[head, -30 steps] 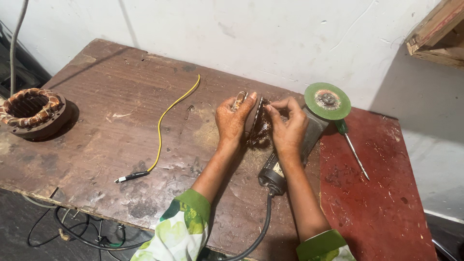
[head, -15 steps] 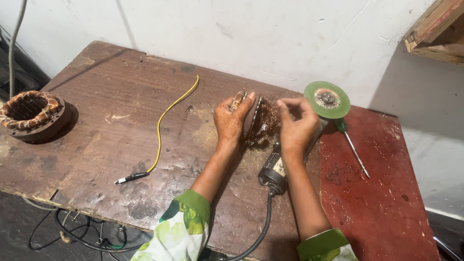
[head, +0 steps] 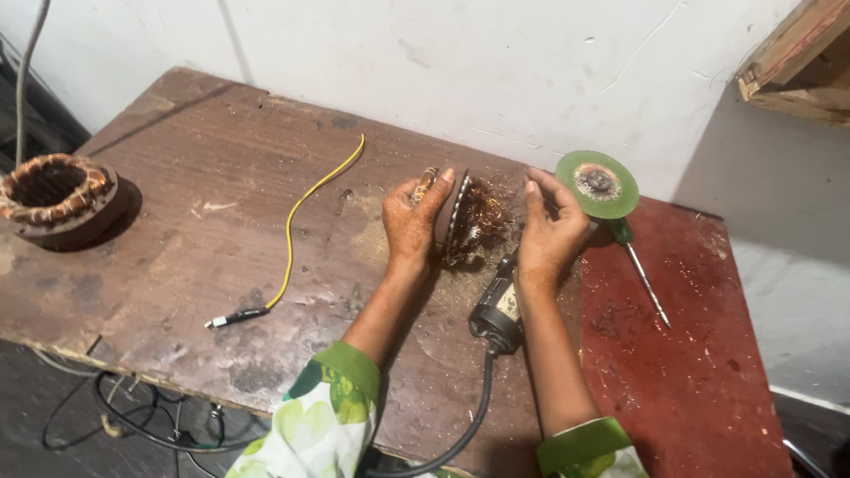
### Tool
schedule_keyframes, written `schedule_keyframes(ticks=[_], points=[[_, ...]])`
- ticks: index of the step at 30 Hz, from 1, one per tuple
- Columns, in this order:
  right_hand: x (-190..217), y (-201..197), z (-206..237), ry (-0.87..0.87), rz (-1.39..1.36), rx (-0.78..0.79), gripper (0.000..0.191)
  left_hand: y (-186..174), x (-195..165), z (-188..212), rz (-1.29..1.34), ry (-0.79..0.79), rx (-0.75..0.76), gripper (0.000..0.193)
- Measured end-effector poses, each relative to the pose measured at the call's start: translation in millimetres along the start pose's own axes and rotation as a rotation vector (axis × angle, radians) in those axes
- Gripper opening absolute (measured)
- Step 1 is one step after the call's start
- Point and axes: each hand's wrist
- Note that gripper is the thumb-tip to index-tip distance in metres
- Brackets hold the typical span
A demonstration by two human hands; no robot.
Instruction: The person uses an angle grinder to grind the surface of a cylindrical motor stator, rotating it to access different areas. After grinding, they pull away loose copper wire strands from the stator by hand.
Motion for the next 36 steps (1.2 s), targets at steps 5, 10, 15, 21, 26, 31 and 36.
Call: schedule_keyframes(ticks=[5, 10, 15, 21, 26, 31, 36], points=[[1.4, -4.8, 2.2, -0.1, 0.073, 0.054, 0.018, -1.2, -3.6, 3.5, -0.007, 0.045, 0.02, 0.037], [-1.0, 6.0, 4.1, -0.191, 0.067, 0.301, 0.024, -1.0, -6.2, 14.9, 0.065, -0.003, 0.064, 0.033], [-2.2, 11.9, 4.3, -0.18, 0.166, 0.405, 0.018, -0.8, -8.8, 19.4, 0.08, -0.012, 0.09, 0.035], [3.8, 8.9, 8.7, -0.216, 0.217, 0.389, 0.022, -8.8, -2.5, 15.6, 0.003, 0.022, 0.134, 0.046], [12.0, 6.7, 9.0, -0.224, 0.287, 0.387, 0.037, -13.1, -6.8, 20.8, 0.097, -0.048, 0.276, 0.045], [15.4, 6.7, 6.9, -0.161, 0.459, 0.345, 0.03, -25.1, -38.2, 21.4, 0.03, -0.279, 0.616, 0.062], [15.1, 6.2, 3.0, -0.125, 0.391, 0.3, 0.015, -24.2, -39.4, 14.0, -0.087, -0.263, 0.539, 0.074]])
Point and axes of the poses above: each hand's wrist, its own z-axis away from the middle knuckle, its own y-axis out of the palm, x = y × z, and after that the axes turned 11 degrees about -x, right-handed
